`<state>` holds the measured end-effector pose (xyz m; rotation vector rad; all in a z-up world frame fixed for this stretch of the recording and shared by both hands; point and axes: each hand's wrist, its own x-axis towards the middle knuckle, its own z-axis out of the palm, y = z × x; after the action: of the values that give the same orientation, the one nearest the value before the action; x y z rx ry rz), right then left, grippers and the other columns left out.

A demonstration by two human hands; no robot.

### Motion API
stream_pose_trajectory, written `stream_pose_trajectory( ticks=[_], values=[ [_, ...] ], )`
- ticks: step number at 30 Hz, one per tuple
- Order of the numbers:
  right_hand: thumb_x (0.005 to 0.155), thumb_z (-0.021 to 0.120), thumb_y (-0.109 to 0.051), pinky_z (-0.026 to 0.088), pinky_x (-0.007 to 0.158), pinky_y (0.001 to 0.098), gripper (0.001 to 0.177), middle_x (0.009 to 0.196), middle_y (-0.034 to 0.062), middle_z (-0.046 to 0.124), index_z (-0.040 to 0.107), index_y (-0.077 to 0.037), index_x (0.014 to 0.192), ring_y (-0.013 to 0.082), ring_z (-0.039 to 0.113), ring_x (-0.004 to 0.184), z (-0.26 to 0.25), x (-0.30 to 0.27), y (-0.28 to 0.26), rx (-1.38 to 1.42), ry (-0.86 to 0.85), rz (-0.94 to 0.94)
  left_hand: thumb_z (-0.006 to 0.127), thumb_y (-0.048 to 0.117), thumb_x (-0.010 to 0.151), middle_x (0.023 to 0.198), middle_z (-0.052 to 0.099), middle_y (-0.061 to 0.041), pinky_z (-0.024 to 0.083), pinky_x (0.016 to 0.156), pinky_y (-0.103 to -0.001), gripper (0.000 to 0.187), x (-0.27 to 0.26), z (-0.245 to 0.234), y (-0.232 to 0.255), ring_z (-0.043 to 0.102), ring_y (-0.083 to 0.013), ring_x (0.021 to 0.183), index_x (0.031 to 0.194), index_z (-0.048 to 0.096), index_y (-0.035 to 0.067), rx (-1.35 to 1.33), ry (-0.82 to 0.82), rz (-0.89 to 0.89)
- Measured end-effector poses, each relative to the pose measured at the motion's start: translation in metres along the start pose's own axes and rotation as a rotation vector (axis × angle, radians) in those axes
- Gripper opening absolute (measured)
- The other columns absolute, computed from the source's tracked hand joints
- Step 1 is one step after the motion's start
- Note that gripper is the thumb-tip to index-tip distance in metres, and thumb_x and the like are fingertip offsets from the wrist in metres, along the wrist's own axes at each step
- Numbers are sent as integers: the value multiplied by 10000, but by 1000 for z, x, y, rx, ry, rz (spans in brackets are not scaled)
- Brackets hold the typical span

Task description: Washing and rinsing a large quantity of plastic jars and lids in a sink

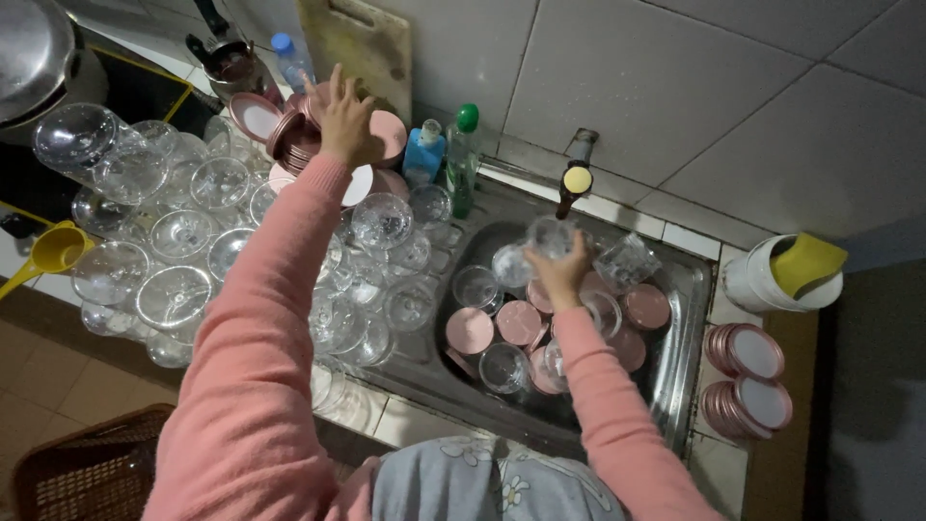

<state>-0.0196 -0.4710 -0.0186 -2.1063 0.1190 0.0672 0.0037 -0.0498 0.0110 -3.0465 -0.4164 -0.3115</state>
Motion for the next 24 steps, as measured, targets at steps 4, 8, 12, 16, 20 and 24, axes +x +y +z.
stream_pose_trajectory(
  ticks=[4,8,12,16,20,24],
  values=[
    [679,940,-169,458,1162,376,1062,1586,115,420,352,-76,1559,275,468,1408,-3,-14,-29,-60,-249,-23,829,379,669,1415,579,-79,-28,1187,-686,350,8,0,26,384,-362,1436,989,705,311,-63,421,189],
    [673,933,-100,404,1200,389,872,1421,138,505,478,-62,1417,281,518,1330,20,17,30,148,-28,92,662,262,679,1181,588,-27,244,996,-490,160,-12,-55,96,449,-257,1174,836,637,247,-288,827,412],
    [553,944,-45,433,1143,417,940,1350,203,600,536,1,1399,354,567,1293,26,35,61,165,116,-111,802,179,668,1171,588,-93,409,980,-522,339,-32,-28,155,578,-336,1136,938,597,177,-536,534,780],
    [412,984,-90,456,1083,481,987,1208,289,661,633,56,1323,451,621,1204,18,23,59,87,262,-335,843,228,716,1384,483,-382,454,1084,-596,877,-68,56,220,559,-557,1226,1419,400,-50,-739,-112,754],
    [382,1035,-377,490,993,579,1061,1258,237,610,664,13,1297,444,616,1174,-8,0,37,-197,325,-327,1037,367,501,1493,458,-233,465,1137,-546,1383,-91,136,269,524,-410,1363,1583,218,102,-775,-664,273],
    [332,1074,-416,530,834,440,750,861,179,667,712,-60,885,401,685,896,-4,28,69,-103,466,-506,1005,444,470,1219,668,-247,544,990,-563,1087,-103,122,315,662,-458,1133,1366,511,79,-1165,-342,204]
  ],
)
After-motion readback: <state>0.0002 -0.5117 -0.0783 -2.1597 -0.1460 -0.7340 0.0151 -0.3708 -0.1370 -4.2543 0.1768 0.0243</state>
